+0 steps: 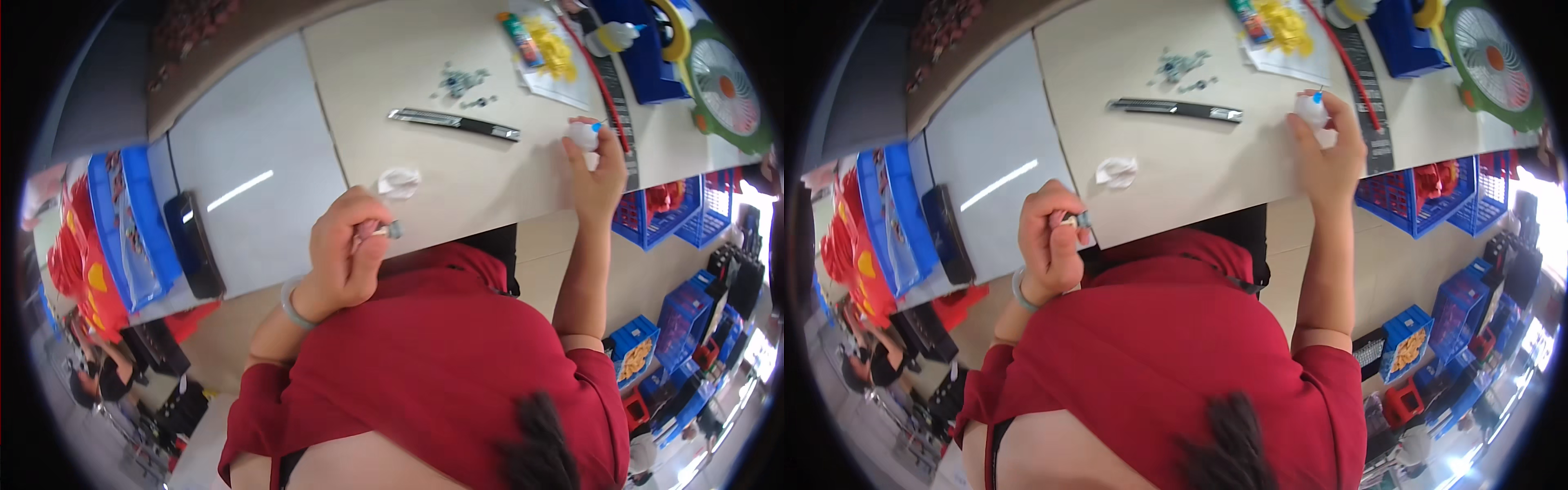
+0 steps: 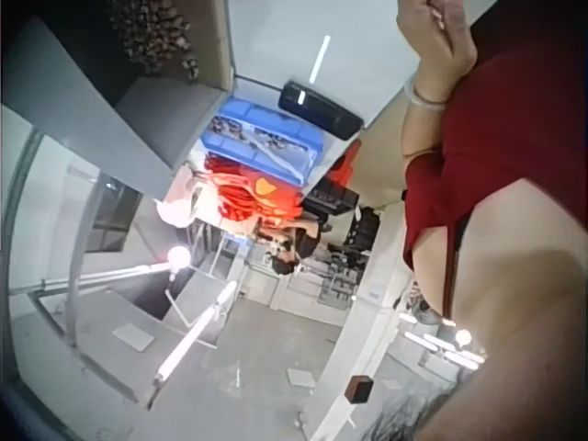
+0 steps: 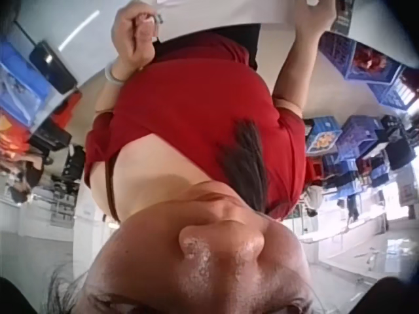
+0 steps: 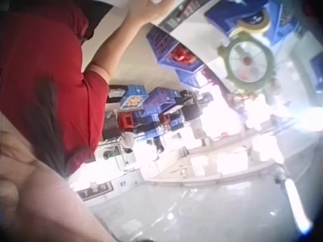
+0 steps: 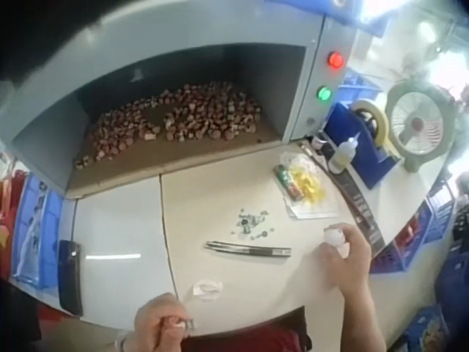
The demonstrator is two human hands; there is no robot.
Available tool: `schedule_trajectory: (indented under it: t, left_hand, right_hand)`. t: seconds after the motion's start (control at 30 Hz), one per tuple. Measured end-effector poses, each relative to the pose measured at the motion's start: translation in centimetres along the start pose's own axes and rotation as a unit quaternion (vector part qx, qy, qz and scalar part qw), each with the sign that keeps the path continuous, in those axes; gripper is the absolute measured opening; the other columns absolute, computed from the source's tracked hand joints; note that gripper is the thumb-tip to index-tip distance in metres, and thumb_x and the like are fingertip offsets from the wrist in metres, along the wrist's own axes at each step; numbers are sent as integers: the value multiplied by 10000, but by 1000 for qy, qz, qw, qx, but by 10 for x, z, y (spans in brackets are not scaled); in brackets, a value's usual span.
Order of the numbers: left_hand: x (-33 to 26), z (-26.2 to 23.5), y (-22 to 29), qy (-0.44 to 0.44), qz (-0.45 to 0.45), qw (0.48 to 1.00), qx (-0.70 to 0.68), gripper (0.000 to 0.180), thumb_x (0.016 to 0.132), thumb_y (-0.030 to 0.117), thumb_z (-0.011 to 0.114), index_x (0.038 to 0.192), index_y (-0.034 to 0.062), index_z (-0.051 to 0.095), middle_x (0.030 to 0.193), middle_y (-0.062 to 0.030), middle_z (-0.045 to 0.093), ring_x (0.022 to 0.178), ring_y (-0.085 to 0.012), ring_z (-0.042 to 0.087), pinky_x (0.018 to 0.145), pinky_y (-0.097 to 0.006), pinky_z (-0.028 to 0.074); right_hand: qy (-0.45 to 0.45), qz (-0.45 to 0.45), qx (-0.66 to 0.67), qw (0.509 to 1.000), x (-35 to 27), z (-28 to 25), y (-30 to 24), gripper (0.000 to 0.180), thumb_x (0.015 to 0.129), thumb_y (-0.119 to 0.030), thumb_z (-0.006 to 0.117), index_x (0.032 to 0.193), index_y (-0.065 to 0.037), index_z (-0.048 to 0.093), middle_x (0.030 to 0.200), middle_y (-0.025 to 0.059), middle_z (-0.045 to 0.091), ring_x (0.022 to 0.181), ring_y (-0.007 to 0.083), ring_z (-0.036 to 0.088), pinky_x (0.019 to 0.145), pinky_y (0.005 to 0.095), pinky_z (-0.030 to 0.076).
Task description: The person assembles small figurines by applying glue from a bottle, attaching parts together by hand, and trimming edges with a utility knife.
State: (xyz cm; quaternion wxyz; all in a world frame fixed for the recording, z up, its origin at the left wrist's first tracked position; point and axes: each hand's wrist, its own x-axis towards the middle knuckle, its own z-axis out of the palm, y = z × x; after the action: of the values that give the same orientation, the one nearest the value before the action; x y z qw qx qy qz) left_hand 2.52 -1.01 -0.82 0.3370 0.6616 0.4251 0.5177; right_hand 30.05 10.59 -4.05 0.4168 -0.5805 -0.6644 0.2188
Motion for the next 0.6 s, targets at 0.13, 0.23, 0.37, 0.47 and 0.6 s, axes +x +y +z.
schedule_trajectory:
  t: [0.13, 0.23, 0.37, 0.47, 0.6]
  left_hand:
    - [1, -2, 5, 40, -56, 996, -60, 216, 899, 226, 401, 904, 12, 430, 684, -39, 394, 496, -67, 358, 435, -188, 292]
    - [0, -5, 5, 70, -79, 990, -91, 219, 908, 222, 382, 900, 9, 429, 690, -41, 386, 477, -67, 345, 423, -187, 285]
    - [1, -11, 4, 115, -101, 982, -112, 228, 913, 226, 375, 891, 6, 432, 688, -32, 369, 458, -69, 331, 419, -191, 276]
    - [3, -13, 3, 135, -103, 977, -129, 230, 915, 229, 374, 893, 7, 432, 688, -30, 363, 457, -74, 331, 418, -194, 273]
    - [6, -13, 4, 158, -120, 965, -173, 233, 923, 232, 359, 904, 9, 422, 692, -32, 361, 455, -81, 333, 421, -199, 277]
  right_hand:
    - [-20, 36, 75, 996, 7, -2, 1, 306, 689, -26, 644, 984, -35, 563, 931, 45, 620, 800, 128, 566, 751, 256, 427]
    - [-43, 20, 48, 998, 14, -11, -7, 350, 685, 27, 589, 1025, -38, 538, 960, 58, 605, 823, 131, 565, 769, 259, 427]
    - [81, -30, -12, 996, 15, -30, -4, 396, 637, 92, 517, 1017, -18, 500, 930, 87, 575, 850, 153, 538, 768, 260, 424]
    - [251, -217, 110, 937, 1, -21, -33, 308, 620, 113, 514, 894, -27, 522, 820, 78, 561, 732, 158, 528, 670, 261, 432]
    - [-168, -360, 21, 917, -16, 26, -98, 270, 641, 96, 520, 875, -31, 567, 793, 102, 557, 727, 258, 520, 652, 310, 429]
